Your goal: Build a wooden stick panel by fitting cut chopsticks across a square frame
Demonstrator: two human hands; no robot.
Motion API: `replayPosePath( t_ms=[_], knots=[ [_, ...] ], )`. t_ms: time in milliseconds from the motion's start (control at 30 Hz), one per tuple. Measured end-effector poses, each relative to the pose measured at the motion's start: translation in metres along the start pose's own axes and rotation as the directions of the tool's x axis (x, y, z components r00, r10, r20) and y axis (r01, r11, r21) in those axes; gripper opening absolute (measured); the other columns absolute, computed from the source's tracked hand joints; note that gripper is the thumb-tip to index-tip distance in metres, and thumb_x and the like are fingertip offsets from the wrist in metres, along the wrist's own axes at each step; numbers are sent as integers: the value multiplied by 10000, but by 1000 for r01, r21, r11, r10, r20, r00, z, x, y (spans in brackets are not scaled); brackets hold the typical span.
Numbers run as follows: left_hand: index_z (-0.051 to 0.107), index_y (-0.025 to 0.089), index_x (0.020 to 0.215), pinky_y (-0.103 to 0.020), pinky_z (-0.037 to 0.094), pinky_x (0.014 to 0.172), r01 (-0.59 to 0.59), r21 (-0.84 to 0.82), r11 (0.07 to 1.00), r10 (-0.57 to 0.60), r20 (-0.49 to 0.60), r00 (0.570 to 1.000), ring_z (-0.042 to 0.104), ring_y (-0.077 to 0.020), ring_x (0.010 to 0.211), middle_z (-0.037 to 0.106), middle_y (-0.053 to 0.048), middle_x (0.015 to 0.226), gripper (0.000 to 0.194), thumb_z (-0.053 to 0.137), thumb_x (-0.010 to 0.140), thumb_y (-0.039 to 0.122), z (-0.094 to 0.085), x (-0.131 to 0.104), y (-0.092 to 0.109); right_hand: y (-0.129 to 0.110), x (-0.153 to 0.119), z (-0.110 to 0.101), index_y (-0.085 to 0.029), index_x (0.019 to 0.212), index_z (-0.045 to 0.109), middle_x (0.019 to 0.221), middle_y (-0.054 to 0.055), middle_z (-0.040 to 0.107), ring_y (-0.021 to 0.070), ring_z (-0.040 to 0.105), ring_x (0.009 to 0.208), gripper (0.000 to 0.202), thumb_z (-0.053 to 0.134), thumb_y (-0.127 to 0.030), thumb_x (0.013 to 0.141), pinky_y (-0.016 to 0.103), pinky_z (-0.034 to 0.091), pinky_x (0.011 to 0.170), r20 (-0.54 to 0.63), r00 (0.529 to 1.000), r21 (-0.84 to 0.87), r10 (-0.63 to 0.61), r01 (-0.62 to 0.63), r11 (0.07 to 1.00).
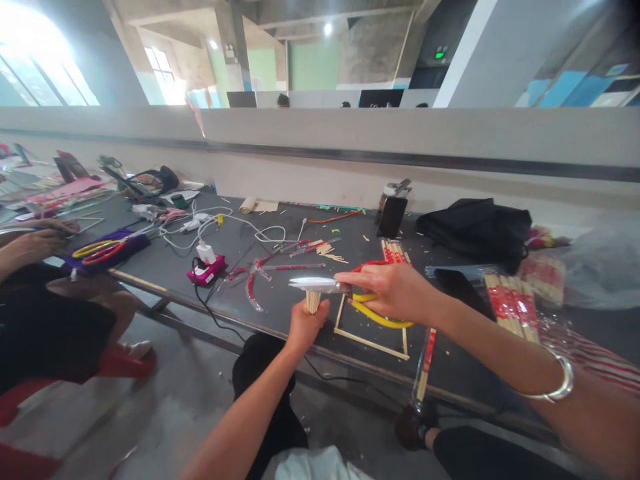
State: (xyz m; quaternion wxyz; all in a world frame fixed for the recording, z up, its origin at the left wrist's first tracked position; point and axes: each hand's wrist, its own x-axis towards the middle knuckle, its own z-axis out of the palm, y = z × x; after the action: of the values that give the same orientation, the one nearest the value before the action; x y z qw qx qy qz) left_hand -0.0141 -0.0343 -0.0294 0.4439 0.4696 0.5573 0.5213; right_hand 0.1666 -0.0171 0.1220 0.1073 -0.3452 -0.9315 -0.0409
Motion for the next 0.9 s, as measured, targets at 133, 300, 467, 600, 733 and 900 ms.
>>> replayPosePath(
  t_ms=[133,300,467,600,733,900],
  knots=[
    [483,178,519,-215,359,481,-23,2,1000,23,5,1000,484,-103,451,500,24,435,381,611,745,456,0,1,-1,-2,1,4,-271,1243,581,892,15,702,137,625,708,429,594,-219,817,211,389,583,0,999,104,39,-38,994],
    [493,175,508,-218,353,480,-27,14,1000,26,10,1000,486,-107,448,504,16,430,403,602,758,471,-1,1,0,-4,-3,9,-259,1197,607,777,-10,678,131,592,648,383,620,-283,814,222,393,593,-32,988,234,149,-138,963],
    [505,173,524,-218,356,489,-18,24,1000,18,-5,1000,490,-106,457,517,16,440,393,624,747,474,0,0,1,-9,-14,14,-254,1179,619,611,-57,578,106,506,527,404,657,-363,792,211,377,530,-59,946,419,320,-267,868],
    [489,175,533,-216,351,473,10,15,1000,-10,1,1000,469,-98,439,499,27,434,409,640,730,501,0,0,4,-11,-23,23,-263,1178,622,663,-48,604,106,514,547,420,677,-356,772,213,397,541,-30,934,474,355,-299,828],
    [474,179,539,-209,335,455,1,-60,998,-3,-31,1000,458,-94,441,455,44,428,419,656,711,515,-1,-2,9,-10,-32,30,-271,1179,619,698,-40,617,113,525,574,426,674,-380,771,222,422,567,-20,921,509,388,-324,797],
    [465,174,522,-207,317,448,-6,-50,999,4,-25,1000,434,-84,433,440,45,424,446,656,703,535,-1,-4,8,-10,-39,31,-255,1184,615,733,-20,641,124,540,597,438,658,-419,781,234,452,593,-41,904,539,425,-338,771]
  ],
)
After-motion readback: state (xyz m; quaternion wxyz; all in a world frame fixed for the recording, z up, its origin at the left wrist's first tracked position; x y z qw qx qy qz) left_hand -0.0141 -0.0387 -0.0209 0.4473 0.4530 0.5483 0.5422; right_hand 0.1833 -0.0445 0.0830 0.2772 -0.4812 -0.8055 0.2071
